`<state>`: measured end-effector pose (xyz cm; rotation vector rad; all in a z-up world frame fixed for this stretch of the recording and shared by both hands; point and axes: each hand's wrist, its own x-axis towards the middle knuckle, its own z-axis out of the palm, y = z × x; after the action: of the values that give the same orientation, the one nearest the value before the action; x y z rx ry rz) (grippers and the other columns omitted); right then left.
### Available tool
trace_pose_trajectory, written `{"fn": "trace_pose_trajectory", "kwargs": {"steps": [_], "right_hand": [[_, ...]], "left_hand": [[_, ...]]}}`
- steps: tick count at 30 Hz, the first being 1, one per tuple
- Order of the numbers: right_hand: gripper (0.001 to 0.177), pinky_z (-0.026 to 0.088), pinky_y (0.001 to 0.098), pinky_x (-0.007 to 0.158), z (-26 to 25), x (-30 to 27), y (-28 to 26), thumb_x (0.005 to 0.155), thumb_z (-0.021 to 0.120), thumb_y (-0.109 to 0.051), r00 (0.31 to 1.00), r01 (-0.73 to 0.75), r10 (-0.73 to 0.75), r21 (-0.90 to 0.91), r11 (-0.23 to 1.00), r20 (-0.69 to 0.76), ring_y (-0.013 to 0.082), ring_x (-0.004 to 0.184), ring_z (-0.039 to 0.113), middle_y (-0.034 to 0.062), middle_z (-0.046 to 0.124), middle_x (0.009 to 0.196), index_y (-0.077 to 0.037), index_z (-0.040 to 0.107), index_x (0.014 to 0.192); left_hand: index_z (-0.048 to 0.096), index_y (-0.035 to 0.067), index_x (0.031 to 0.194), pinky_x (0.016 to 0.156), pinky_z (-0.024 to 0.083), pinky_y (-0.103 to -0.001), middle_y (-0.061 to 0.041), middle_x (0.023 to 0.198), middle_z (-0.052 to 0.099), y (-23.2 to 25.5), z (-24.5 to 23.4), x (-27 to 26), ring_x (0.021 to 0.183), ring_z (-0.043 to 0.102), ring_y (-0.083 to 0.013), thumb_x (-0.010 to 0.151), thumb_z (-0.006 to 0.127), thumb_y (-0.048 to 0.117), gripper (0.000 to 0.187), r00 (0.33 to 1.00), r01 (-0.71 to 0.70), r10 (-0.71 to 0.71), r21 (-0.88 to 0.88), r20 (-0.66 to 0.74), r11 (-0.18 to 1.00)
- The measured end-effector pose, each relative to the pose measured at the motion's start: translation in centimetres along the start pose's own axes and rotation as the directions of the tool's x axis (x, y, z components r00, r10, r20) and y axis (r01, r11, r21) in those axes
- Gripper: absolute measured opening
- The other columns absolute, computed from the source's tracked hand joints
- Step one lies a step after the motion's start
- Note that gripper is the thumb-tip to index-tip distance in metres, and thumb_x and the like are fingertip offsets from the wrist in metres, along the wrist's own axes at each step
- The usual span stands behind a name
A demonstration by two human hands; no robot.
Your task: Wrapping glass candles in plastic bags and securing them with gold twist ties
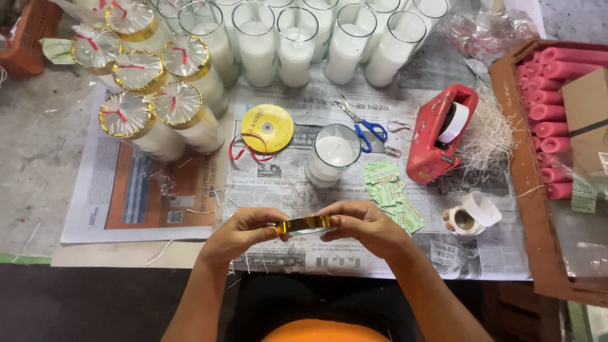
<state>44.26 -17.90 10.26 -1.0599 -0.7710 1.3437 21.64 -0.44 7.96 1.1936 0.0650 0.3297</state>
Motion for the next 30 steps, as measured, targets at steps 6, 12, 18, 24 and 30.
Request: {"fn": "trace_pose_trajectory", "kwargs": {"steps": [6, 12, 18, 24, 30], "right_hand": [[0.031, 0.06, 0.0548, 0.088, -2.3, -0.6, 1.5, 0.094, 0.056, 0.004, 0.989, -0.049, 0.009, 0.269, 0.962, 0.147, 0.0326, 0.102, 0.074, 0.028, 0.073, 0.112, 0.016, 0.064, 0.122], [0.031, 0.064, 0.0516, 0.077, -2.1, -0.7, 0.8, 0.092, 0.06, 0.005, 0.985, -0.055, 0.003, 0.294, 0.954, 0.173, 0.036, 0.096, 0.075, 0.0327, 0.073, 0.105, 0.019, 0.063, 0.12], [0.029, 0.065, 0.0528, 0.073, -2.6, -0.4, 0.5, 0.091, 0.063, 0.003, 0.991, -0.108, 0.087, 0.229, 0.967, 0.098, 0.0338, 0.087, 0.076, 0.032, 0.073, 0.095, 0.019, 0.067, 0.115], [0.027, 0.066, 0.0498, 0.075, -2.2, -0.4, 0.7, 0.088, 0.067, 0.001, 0.991, -0.131, 0.128, 0.183, 0.974, 0.027, 0.0327, 0.083, 0.075, 0.0303, 0.074, 0.089, 0.017, 0.07, 0.109], [0.024, 0.066, 0.047, 0.074, -1.4, -0.4, 0.4, 0.085, 0.071, 0.0, 0.987, -0.137, 0.15, 0.18, 0.974, -0.063, 0.0307, 0.077, 0.074, 0.0273, 0.072, 0.082, 0.016, 0.072, 0.103]], "left_hand": [[0.068, -0.013, 0.113, 0.085, 0.058, -0.047, -0.026, 0.089, 0.071, -2.9, -0.5, 0.5, 0.09, 0.071, -0.0312, 0.093, 0.066, -0.002, 0.023, 0.998, -0.04, 0.05, -0.222, 0.039, 0.974], [0.069, -0.01, 0.105, 0.088, 0.058, -0.054, -0.029, 0.087, 0.066, -5.4, -0.3, 1.2, 0.089, 0.07, -0.0355, 0.093, 0.068, 0.002, 0.017, 0.994, -0.054, 0.092, -0.446, 0.063, 0.894], [0.07, -0.012, 0.11, 0.084, 0.058, -0.048, -0.026, 0.093, 0.068, -2.8, 0.3, 1.6, 0.09, 0.07, -0.0314, 0.091, 0.068, -0.002, 0.021, 0.997, -0.025, 0.044, -0.255, 0.069, 0.967], [0.071, -0.012, 0.11, 0.081, 0.056, -0.043, -0.025, 0.089, 0.071, -2.5, 0.0, 1.7, 0.087, 0.068, -0.0281, 0.091, 0.068, -0.002, 0.022, 0.998, -0.007, 0.016, -0.132, 0.064, 0.991], [0.073, -0.012, 0.109, 0.081, 0.056, -0.04, -0.023, 0.089, 0.071, -1.7, 0.3, 1.9, 0.086, 0.067, -0.0256, 0.091, 0.069, 0.0, 0.022, 0.998, 0.019, -0.013, -0.093, 0.066, 0.995]]}}
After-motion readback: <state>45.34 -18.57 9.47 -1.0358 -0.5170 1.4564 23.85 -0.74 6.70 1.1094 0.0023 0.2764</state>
